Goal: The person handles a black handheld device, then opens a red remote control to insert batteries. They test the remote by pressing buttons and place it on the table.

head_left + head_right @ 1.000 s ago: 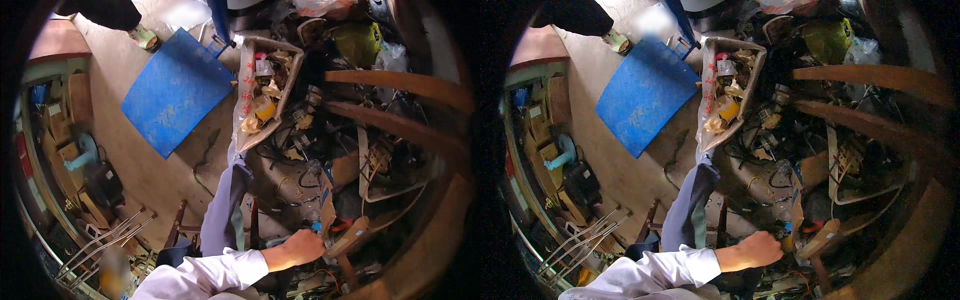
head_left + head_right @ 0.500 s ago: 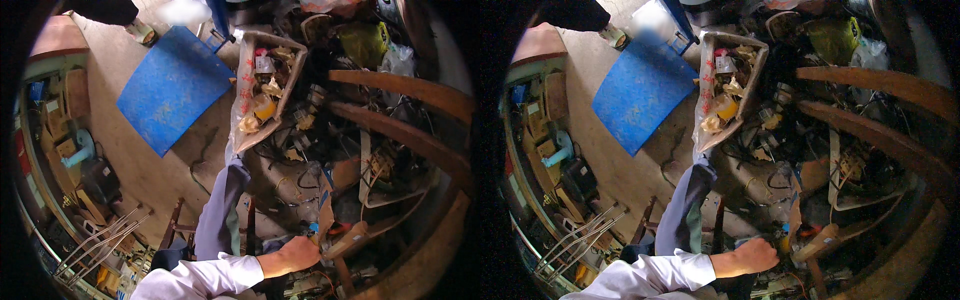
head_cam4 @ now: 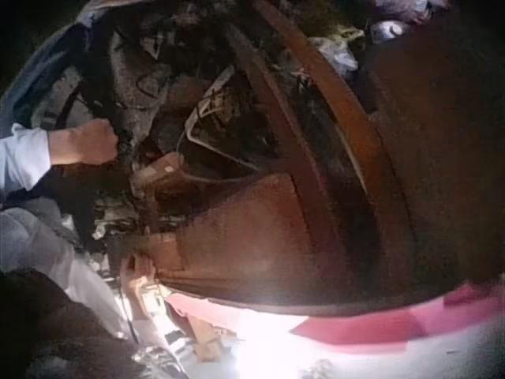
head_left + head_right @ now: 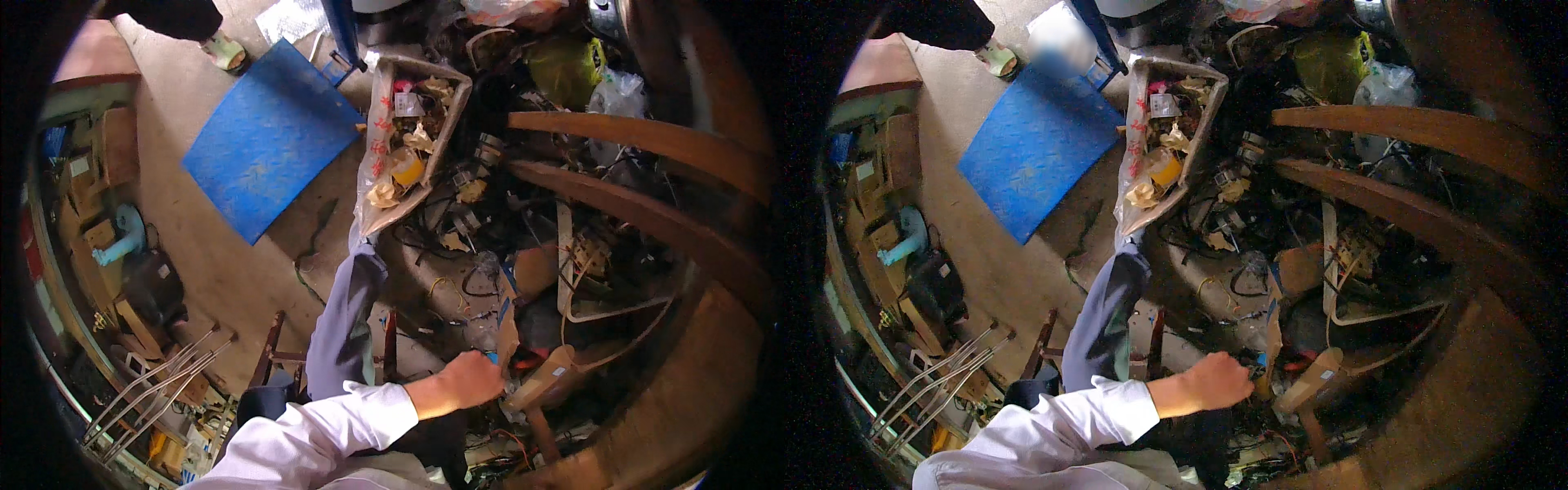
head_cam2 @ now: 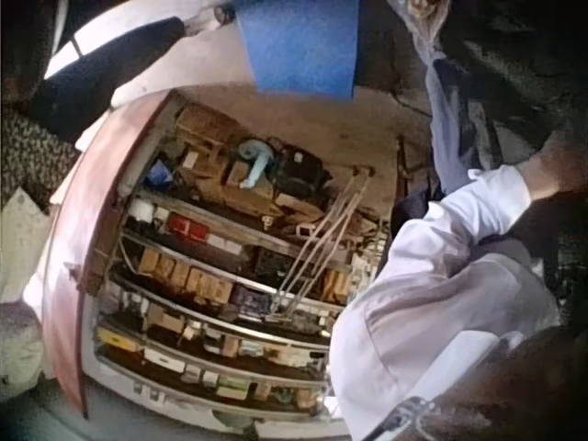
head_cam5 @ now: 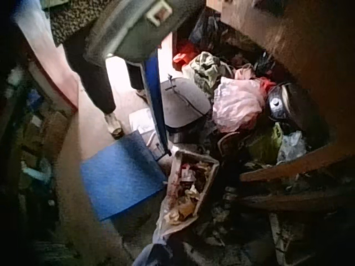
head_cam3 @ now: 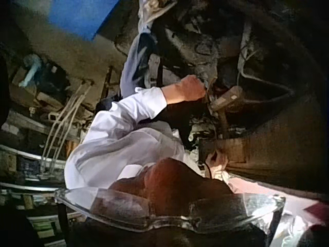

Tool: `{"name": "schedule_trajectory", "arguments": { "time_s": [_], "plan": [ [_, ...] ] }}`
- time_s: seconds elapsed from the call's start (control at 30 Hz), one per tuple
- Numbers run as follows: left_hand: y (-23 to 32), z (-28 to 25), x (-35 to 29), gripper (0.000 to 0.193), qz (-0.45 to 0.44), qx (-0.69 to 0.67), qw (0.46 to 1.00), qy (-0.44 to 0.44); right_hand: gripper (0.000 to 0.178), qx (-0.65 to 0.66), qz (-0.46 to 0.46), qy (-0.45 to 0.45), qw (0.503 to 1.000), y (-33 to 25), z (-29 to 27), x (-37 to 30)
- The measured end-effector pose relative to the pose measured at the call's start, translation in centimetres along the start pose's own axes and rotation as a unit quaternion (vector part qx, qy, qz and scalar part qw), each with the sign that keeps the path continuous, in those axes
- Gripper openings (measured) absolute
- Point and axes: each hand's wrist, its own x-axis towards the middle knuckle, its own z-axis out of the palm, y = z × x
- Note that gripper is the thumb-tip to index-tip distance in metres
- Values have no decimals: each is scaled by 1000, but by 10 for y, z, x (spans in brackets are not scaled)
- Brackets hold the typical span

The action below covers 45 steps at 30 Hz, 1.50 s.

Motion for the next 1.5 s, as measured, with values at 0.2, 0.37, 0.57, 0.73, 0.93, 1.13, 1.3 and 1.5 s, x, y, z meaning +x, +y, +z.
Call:
{"name": "schedule_trajectory", "arguments": {
  "time_s": [0.2,0.37,0.57,0.73,0.93,1.13,1.3,1.5],
  "plan": [
    [17,-7,4,18,0,71,995,67,21,28,-12,135,990,3,19,-4],
    [30,9,8,20,-11,158,985,-63,8,104,6,238,966,-2,30,-5],
    [23,49,20,28,-28,235,969,-71,12,187,3,386,903,-17,28,0],
    [35,134,33,45,-32,227,962,-148,12,221,8,428,876,-18,31,2],
    [130,115,2,44,49,164,973,-154,15,256,10,453,854,-13,40,-4],
    [176,75,-40,33,103,111,988,-33,13,258,7,444,858,-10,41,-4],
    [160,83,-64,23,3,140,990,4,14,262,-1,463,847,-8,45,-7],
    [173,61,-67,22,86,180,962,188,18,277,-19,484,829,-15,44,-6]
  ]
}}
